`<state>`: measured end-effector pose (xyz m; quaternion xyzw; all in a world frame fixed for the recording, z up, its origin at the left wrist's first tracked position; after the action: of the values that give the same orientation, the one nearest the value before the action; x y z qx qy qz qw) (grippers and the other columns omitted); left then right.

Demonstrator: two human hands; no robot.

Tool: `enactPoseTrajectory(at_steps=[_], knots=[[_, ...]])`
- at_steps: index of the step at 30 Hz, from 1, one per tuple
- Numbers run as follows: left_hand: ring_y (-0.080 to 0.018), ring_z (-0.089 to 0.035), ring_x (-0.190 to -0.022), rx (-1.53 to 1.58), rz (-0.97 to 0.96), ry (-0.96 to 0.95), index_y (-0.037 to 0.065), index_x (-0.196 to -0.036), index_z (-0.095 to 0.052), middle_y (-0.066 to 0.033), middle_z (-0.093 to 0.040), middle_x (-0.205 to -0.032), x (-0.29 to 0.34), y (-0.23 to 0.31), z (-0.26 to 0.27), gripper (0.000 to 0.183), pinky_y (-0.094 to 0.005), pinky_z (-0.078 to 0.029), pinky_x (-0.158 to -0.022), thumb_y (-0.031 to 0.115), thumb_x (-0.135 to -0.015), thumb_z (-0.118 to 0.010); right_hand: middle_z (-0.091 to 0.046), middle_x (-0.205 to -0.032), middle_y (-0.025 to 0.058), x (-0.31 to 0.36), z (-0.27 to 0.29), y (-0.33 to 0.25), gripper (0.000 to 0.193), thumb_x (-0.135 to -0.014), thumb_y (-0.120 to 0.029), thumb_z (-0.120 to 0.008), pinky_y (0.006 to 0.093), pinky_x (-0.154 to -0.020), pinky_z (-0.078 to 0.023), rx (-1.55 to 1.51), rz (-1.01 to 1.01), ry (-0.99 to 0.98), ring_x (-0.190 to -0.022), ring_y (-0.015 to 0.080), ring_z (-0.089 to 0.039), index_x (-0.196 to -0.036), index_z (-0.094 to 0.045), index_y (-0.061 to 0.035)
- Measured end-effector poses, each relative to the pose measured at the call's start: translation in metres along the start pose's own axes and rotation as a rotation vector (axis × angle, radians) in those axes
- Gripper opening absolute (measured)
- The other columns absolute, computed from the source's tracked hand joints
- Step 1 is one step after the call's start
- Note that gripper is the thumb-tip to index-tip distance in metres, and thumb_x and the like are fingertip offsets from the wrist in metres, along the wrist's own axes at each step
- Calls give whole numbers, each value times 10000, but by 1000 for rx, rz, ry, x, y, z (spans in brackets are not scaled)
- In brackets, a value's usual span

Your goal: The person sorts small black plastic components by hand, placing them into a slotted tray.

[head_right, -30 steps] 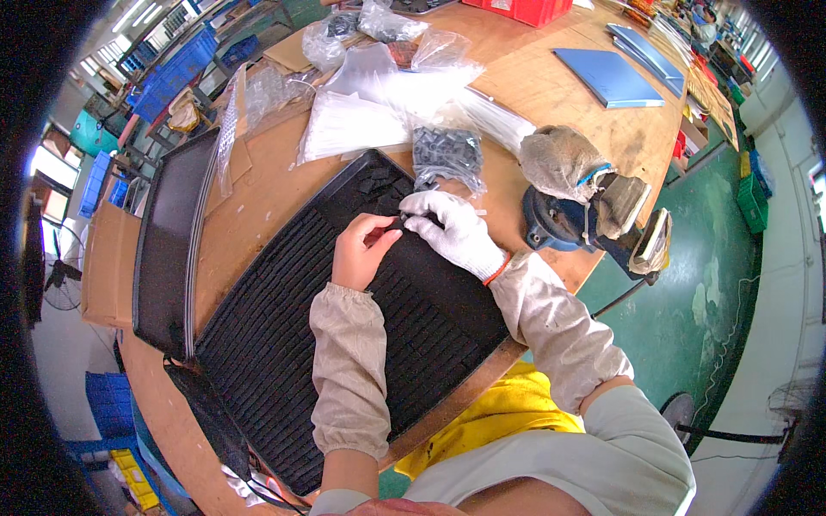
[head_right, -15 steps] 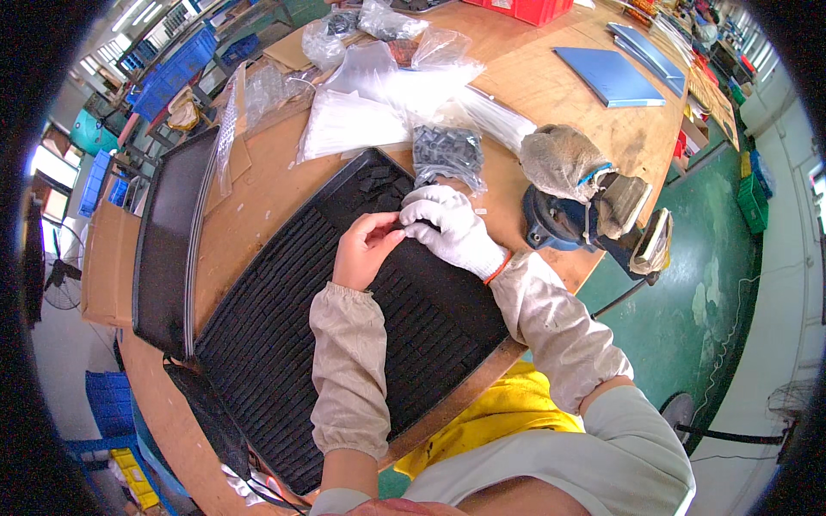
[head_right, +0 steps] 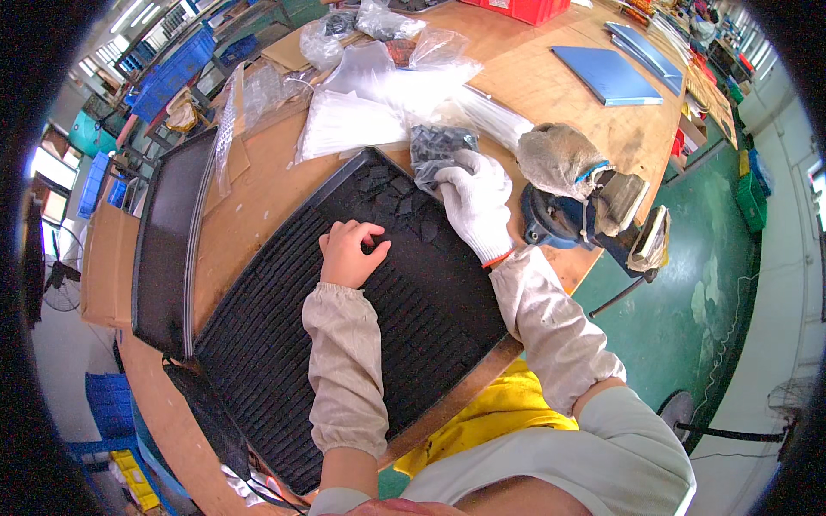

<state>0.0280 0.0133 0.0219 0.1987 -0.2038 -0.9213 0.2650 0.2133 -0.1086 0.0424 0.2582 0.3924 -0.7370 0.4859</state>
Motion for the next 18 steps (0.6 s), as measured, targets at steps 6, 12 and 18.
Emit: enactPoseTrajectory(at_steps=[6, 12, 18], knots=[[-205, -545, -789, -3, 22, 31, 143, -757, -699, 1, -574, -703, 2, -8, 0, 212, -390, -330, -759, 304, -876, -629, -578, -1202, 131, 0, -1, -10, 178, -645, -196, -744, 506, -928, -375, 123, 2, -94, -1131, 388, -497, -816, -705, -227], [-206, -566, -791, -7, 120, -81, 136, -686, -690, -11, -600, -713, -2, -11, 0, 300, -392, -349, -710, 317, -905, -593, -538, -1279, 167, 11, -10, 1, 198, -673, -245, -735, 544, -1029, -277, 213, -12, -140, -1231, 399, -425, -870, -721, -244], [-232, -567, -905, 35, -7, 195, 148, -946, -690, -3, -657, -959, -2, 0, -4, 124, -394, -398, -782, 229, -874, -629, -526, -1301, 161, 16, -21, 4, 269, -703, -185, -697, 537, -1029, -281, 359, 18, -168, -1238, 399, -427, -971, -705, -207]])
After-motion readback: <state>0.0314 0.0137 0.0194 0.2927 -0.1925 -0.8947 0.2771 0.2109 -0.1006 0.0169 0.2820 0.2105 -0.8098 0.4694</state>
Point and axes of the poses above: each hand's wrist, its own x-axis away from the middle knuckle, its own z-axis out of the back of the hand, y = z × x, the point moved 4 cm from there along -x, towards the middle knuckle
